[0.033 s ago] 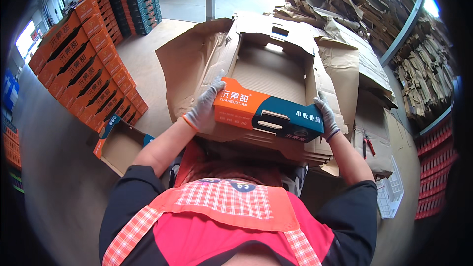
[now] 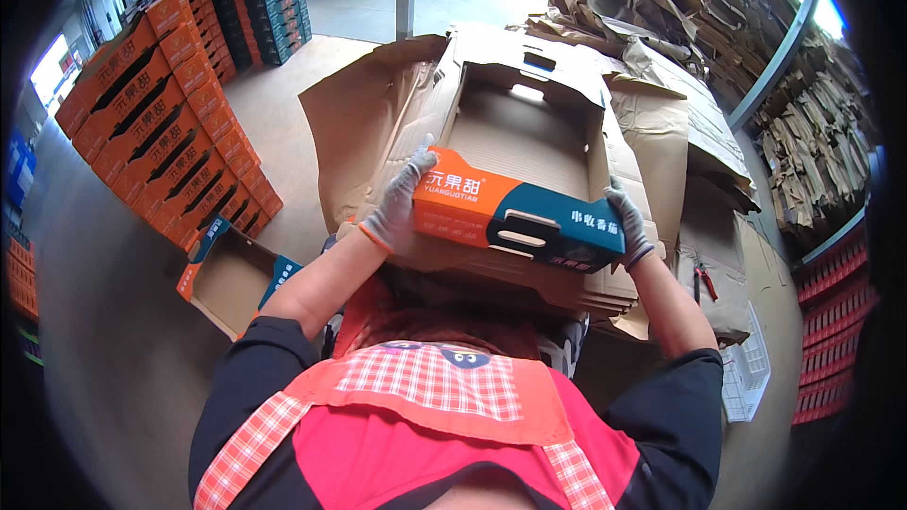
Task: The person uses shears to cut open a large wrapped package, then repeatedly folds flat cardboard pieces into small rectangular boxes and stacks them on the floor. The person wears gloves and an apron while working in a warehouse aisle.
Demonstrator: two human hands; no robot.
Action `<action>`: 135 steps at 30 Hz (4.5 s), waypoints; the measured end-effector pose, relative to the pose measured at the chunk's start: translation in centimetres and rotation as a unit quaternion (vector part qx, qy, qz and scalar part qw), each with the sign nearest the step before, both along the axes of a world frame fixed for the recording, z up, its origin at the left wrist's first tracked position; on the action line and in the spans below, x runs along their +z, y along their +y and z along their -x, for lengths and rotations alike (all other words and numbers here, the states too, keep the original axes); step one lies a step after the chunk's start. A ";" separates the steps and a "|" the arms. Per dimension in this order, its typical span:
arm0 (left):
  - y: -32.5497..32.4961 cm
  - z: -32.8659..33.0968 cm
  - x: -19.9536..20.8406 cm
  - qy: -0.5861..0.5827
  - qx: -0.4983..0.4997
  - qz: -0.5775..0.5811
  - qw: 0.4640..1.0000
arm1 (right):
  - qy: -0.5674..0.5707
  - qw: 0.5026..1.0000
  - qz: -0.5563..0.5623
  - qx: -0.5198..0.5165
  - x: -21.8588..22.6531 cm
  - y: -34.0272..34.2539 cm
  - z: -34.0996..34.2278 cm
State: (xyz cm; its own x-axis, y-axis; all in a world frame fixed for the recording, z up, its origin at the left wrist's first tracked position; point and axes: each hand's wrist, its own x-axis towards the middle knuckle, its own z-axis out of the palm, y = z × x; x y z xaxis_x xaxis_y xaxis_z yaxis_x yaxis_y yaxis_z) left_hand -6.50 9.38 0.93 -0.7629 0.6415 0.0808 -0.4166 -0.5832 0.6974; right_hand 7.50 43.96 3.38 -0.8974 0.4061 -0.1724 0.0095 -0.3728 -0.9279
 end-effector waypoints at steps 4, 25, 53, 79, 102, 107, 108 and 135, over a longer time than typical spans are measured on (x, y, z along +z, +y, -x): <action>1.5 -3.3 0.0 -0.030 -0.003 -0.162 0.986 | 0.018 0.999 -0.010 -0.026 4.4 3.2 0.1; 4.2 -6.1 24.0 0.737 0.136 0.462 0.474 | 0.268 0.491 -0.829 -0.020 24.9 -12.3 4.4; 3.9 -1.6 21.8 0.783 0.384 0.157 0.464 | 0.173 0.600 -0.777 0.074 24.3 -14.2 4.5; 11.5 -10.7 17.5 0.709 0.398 0.030 0.582 | 0.269 0.899 -0.298 -0.174 18.5 -2.6 1.2; 7.0 -9.9 11.9 0.557 0.332 0.074 0.758 | 0.184 0.699 -0.655 0.220 24.5 -18.9 3.0; -4.4 -5.6 8.4 0.635 0.426 0.053 0.643 | 0.198 0.826 -0.491 0.195 25.0 -21.8 2.7; -7.3 -5.3 6.5 0.610 0.431 0.084 0.659 | 0.120 0.793 -0.542 0.251 23.1 -22.2 2.7; -27.3 -10.8 -28.6 0.200 0.340 0.778 0.490 | 0.306 0.226 -0.696 0.609 -17.0 -59.4 20.3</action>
